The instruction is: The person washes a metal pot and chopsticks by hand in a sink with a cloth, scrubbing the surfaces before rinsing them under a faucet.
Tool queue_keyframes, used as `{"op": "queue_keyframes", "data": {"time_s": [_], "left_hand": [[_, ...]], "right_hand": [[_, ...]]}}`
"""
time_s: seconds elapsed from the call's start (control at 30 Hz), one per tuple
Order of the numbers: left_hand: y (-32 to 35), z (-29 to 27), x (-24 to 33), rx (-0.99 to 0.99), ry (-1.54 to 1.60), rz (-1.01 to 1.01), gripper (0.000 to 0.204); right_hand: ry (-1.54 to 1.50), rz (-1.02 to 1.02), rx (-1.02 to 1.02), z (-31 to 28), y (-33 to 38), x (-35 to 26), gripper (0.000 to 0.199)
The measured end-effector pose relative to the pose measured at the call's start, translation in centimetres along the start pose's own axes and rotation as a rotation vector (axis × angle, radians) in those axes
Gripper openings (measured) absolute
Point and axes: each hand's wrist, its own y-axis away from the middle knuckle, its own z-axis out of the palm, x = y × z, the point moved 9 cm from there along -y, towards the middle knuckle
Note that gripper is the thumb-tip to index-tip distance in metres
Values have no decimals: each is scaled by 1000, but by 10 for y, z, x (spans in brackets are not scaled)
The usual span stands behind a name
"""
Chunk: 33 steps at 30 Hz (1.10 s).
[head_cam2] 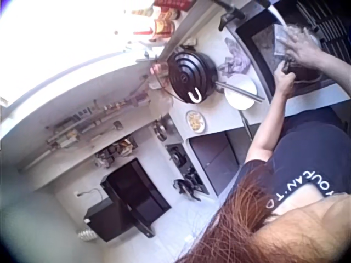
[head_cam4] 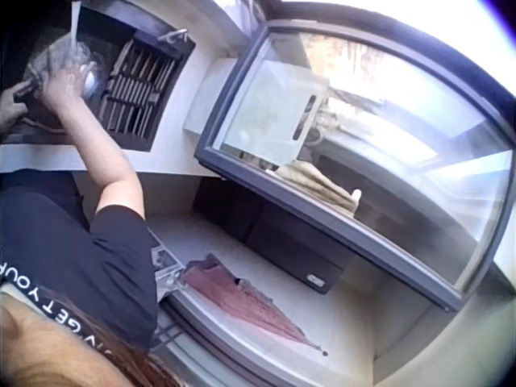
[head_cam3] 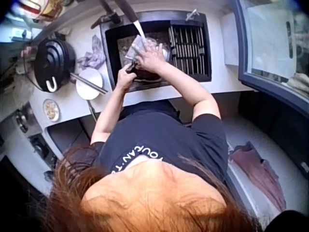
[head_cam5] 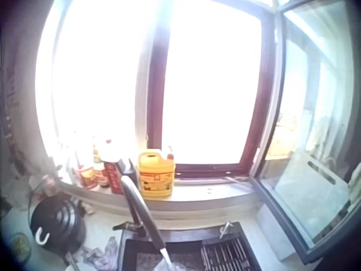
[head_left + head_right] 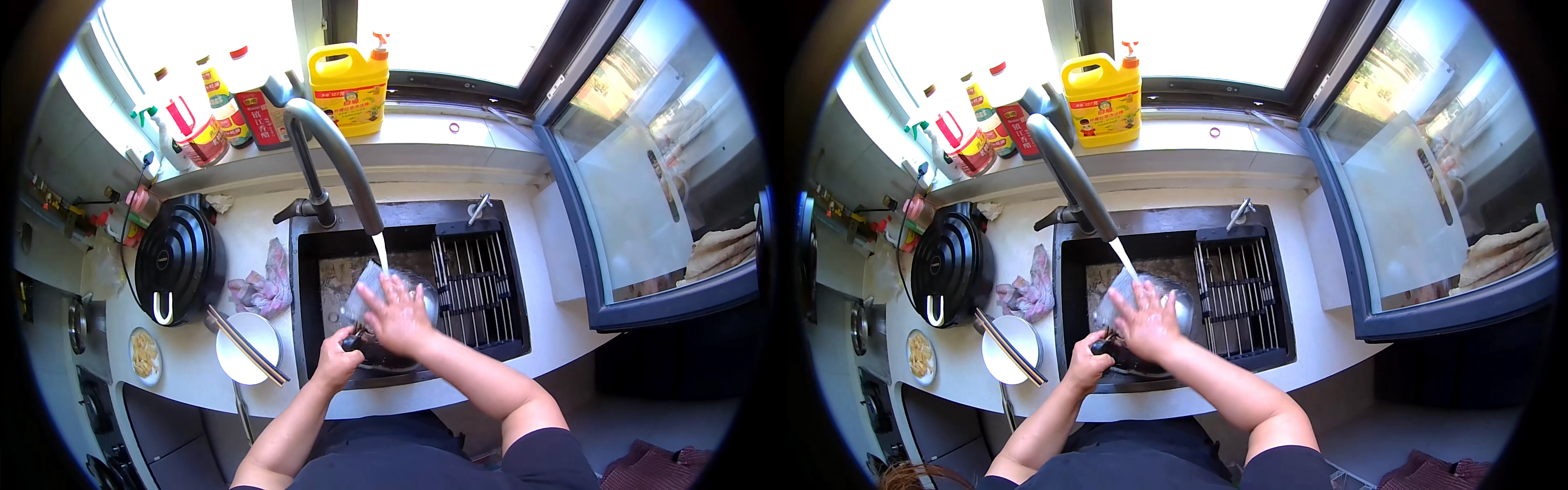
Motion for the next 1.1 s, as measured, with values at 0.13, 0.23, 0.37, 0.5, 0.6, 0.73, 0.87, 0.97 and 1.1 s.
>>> {"op": "queue_keyframes", "data": {"time_s": [0.13, 0.23, 0.37, 0.5, 0.6, 0.73, 0.87, 0.97, 1.1], "left_hand": [[13, -2, 25, -59, -40, 67, 42], [20, -5, 43, -60, 120, -27, 44], [17, -12, 54, 1, 322, -79, 44], [-12, -14, 38, 125, 364, -51, 34], [-26, -3, 44, 218, 377, -54, 24], [-41, -8, 26, 334, 472, -123, 13], [-50, -17, 1, 393, 693, -221, 13], [-46, -19, -6, 397, 848, -274, 17], [-26, -17, 5, 394, 1027, -352, 28]], "right_hand": [[-606, 127, -278, 30, -53, 76, 51], [-1150, 448, -632, 98, -47, 145, 48], [-1244, 369, -395, 62, -45, 136, 46], [-476, 174, -96, -4, -42, 85, 47], [-1, 42, 194, -17, -17, 37, 47], [11, -18, 380, -14, 29, 2, 46], [-195, 175, 410, 21, 63, 27, 49], [-626, 311, 580, 45, 63, 76, 53], [-893, 451, 461, 74, 53, 97, 52]]}}
